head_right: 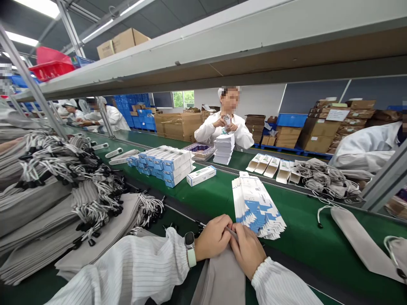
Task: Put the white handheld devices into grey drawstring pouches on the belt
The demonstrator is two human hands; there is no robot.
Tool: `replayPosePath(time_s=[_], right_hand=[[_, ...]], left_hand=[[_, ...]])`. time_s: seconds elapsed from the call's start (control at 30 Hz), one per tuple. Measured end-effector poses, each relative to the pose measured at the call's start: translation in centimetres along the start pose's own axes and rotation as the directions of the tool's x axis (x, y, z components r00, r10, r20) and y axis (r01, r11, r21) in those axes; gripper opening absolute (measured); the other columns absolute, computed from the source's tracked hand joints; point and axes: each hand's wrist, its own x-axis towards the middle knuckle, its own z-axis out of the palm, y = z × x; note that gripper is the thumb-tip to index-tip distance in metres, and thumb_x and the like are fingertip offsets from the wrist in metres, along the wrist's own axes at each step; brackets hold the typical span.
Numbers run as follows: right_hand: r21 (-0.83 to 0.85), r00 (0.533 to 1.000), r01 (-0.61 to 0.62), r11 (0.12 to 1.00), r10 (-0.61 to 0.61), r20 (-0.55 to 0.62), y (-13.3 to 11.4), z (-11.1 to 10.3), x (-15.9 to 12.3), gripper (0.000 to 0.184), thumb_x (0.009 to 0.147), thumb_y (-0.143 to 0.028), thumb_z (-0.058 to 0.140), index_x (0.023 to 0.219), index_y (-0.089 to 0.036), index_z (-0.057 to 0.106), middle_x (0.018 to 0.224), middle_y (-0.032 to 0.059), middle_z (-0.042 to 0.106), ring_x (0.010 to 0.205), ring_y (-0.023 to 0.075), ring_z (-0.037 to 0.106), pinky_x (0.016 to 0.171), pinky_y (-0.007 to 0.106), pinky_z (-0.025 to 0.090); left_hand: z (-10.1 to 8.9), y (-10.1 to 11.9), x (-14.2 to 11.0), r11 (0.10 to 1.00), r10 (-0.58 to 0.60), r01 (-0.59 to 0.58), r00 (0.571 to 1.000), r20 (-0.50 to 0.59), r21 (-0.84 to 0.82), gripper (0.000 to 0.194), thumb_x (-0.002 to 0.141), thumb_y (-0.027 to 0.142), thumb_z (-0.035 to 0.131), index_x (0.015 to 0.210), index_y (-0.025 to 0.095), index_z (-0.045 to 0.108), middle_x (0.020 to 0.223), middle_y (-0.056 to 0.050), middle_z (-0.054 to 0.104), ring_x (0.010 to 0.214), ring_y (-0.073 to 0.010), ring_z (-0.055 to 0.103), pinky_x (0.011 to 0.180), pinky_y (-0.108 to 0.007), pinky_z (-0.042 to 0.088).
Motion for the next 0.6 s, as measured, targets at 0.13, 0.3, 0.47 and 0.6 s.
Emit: replayPosePath(time_s=[0.13, 0.3, 0.47, 0.6], right_hand=[[-0.035, 0.998, 0.052, 0.998, -0.054, -0.04, 0.5, 0.1, 0.0, 0.01, 0.081, -0.023, 0.033, 0.079, -0.019, 0.042, 0.073, 0.0051, 0.055, 0.068, 0.0172, 0.053, 0.059, 0.029, 0.041], [-0.058, 0.995, 0.078, 0.995, -0.082, -0.062, 0.4, 0.1, -0.1, 0.012, 0.081, -0.026, 0.033, 0.081, -0.019, 0.043, 0.073, 0.0055, 0.056, 0.067, 0.0173, 0.054, 0.058, 0.028, 0.042], [-0.051, 1.0, 0.004, 0.999, -0.005, -0.014, -0.1, -0.2, 0.0, 0.015, 0.083, -0.032, 0.031, 0.079, -0.02, 0.039, 0.072, 0.0042, 0.054, 0.069, 0.0174, 0.054, 0.062, 0.029, 0.042], [-0.026, 1.0, -0.018, 1.0, 0.019, 0.021, -0.1, -0.3, 0.0, 0.016, 0.082, -0.034, 0.032, 0.08, -0.02, 0.039, 0.071, 0.0035, 0.053, 0.068, 0.0171, 0.054, 0.06, 0.028, 0.042]], left_hand=[[0.0, 0.2, 0.0, 0.997, 0.001, -0.003, 1.0, 0.023, 0.075, 0.011, 0.069, 0.009, 0.035, 0.073, 0.018, 0.039, 0.072, 0.0, 0.046, 0.07, -0.0127, 0.045, 0.066, -0.022, 0.037], [-2.4, 2.2, -1.1, 0.981, -0.006, -0.002, 0.999, 0.037, 0.194, 0.011, 0.072, 0.014, 0.039, 0.081, 0.018, 0.044, 0.08, -0.003, 0.05, 0.078, -0.0178, 0.046, 0.072, -0.031, 0.037], [-9.0, 3.3, -4.8, 0.919, -0.002, 0.003, 1.0, -0.001, 0.394, 0.029, 0.074, 0.012, 0.04, 0.102, 0.018, 0.042, 0.098, -0.005, 0.051, 0.092, -0.0188, 0.045, 0.081, -0.032, 0.036], [-16.2, 0.9, -9.1, 0.779, -0.007, 0.169, 0.965, -0.262, 0.603, 0.023, 0.077, 0.013, 0.037, 0.098, 0.017, 0.045, 0.1, -0.008, 0.051, 0.097, -0.02, 0.044, 0.084, -0.034, 0.035]])
